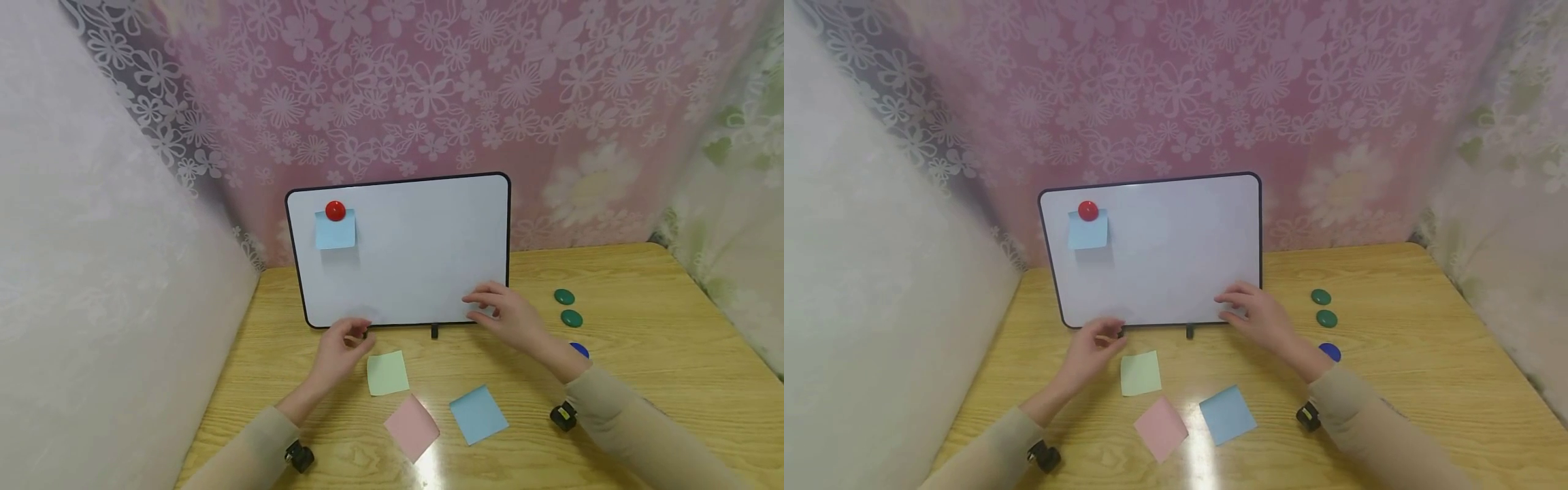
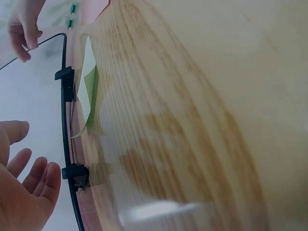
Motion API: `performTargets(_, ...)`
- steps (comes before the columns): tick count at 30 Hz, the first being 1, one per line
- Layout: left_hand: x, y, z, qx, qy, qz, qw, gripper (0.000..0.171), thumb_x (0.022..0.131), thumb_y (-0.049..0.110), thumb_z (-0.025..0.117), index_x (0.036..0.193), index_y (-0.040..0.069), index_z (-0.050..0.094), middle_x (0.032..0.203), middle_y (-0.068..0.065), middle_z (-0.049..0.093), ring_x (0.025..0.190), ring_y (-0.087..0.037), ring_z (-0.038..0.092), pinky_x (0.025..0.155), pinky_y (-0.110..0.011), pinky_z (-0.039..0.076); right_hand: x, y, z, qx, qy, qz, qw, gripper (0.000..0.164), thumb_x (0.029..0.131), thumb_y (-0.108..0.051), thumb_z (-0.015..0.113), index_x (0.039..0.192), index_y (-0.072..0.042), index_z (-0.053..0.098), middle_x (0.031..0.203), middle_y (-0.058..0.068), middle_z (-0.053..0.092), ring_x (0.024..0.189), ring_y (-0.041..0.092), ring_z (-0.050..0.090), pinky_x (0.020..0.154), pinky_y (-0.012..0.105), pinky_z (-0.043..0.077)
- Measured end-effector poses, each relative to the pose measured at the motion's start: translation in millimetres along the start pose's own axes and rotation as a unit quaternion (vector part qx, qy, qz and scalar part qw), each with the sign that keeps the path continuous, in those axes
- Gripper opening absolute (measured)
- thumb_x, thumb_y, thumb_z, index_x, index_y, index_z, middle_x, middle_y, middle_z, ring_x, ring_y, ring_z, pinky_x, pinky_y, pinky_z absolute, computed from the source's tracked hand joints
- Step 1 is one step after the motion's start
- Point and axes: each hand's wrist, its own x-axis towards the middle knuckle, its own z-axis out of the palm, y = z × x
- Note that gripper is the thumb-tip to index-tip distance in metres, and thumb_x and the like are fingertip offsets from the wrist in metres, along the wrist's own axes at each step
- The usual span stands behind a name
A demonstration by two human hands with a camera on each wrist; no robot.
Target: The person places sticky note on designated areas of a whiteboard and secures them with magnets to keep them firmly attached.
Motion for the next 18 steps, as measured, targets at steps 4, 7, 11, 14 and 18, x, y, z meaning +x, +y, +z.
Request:
performTargets(4, -2.3, 0.7, -3.3, 0.026, -0.027, -0.011, 0.9992, 0.035, 0.096, 0.013, 0.083, 0.127, 0.000, 0.073, 0.116, -0.017, 0.071, 0.103, -0.029, 0.067, 0.082, -0.038, 0.058, -10.4, 11.6, -6.6, -0.017, -0.011, 0.013, 1.000, 0.030, 0.089, -0.003, 0.088, 0.117, -0.006, 0.081, 0.116, 0.006, 0.071, 0.089, 0.022, 0.070, 0.068, 0.035, 0.060)
performTargets(7, -2.5, 2.8, -5.0, 0.033, -0.044, -0.025, 0.9982, 0.036, 0.096, 0.014, 0.083, 0.128, 0.001, 0.072, 0.115, -0.017, 0.071, 0.102, -0.028, 0.066, 0.082, -0.036, 0.058, -17.8, 17.9, -13.6, -0.025, -0.022, 0.031, 0.999, 0.028, 0.089, -0.004, 0.088, 0.117, -0.006, 0.081, 0.115, 0.006, 0.072, 0.090, 0.023, 0.071, 0.068, 0.036, 0.060)
performTargets(11, -0.7, 6.2, -8.0, 0.039, -0.061, -0.046, 0.9963, 0.036, 0.097, 0.015, 0.083, 0.128, 0.001, 0.073, 0.114, -0.014, 0.071, 0.101, -0.025, 0.066, 0.083, -0.036, 0.058, -26.3, 21.5, -27.7, -0.036, -0.055, 0.064, 0.996, 0.027, 0.092, -0.007, 0.086, 0.119, -0.008, 0.081, 0.117, 0.006, 0.073, 0.093, 0.024, 0.071, 0.069, 0.035, 0.058)
performTargets(14, 0.9, 9.2, -11.5, 0.048, -0.071, -0.057, 0.9947, 0.034, 0.097, 0.017, 0.083, 0.126, 0.001, 0.073, 0.110, -0.011, 0.072, 0.098, -0.021, 0.066, 0.083, -0.038, 0.058, -31.7, 24.4, -38.2, -0.043, -0.075, 0.073, 0.994, 0.028, 0.093, -0.009, 0.085, 0.121, -0.009, 0.080, 0.118, 0.007, 0.073, 0.095, 0.024, 0.072, 0.069, 0.034, 0.058)
performTargets(18, 1.9, 11.3, -16.2, 0.062, -0.081, -0.068, 0.9925, 0.033, 0.097, 0.022, 0.083, 0.122, 0.003, 0.074, 0.103, -0.004, 0.071, 0.091, -0.017, 0.065, 0.080, -0.038, 0.057, -39.1, 30.1, -49.2, -0.049, -0.089, 0.071, 0.992, 0.028, 0.094, -0.011, 0.086, 0.121, -0.009, 0.081, 0.118, 0.007, 0.074, 0.094, 0.024, 0.072, 0.069, 0.033, 0.059)
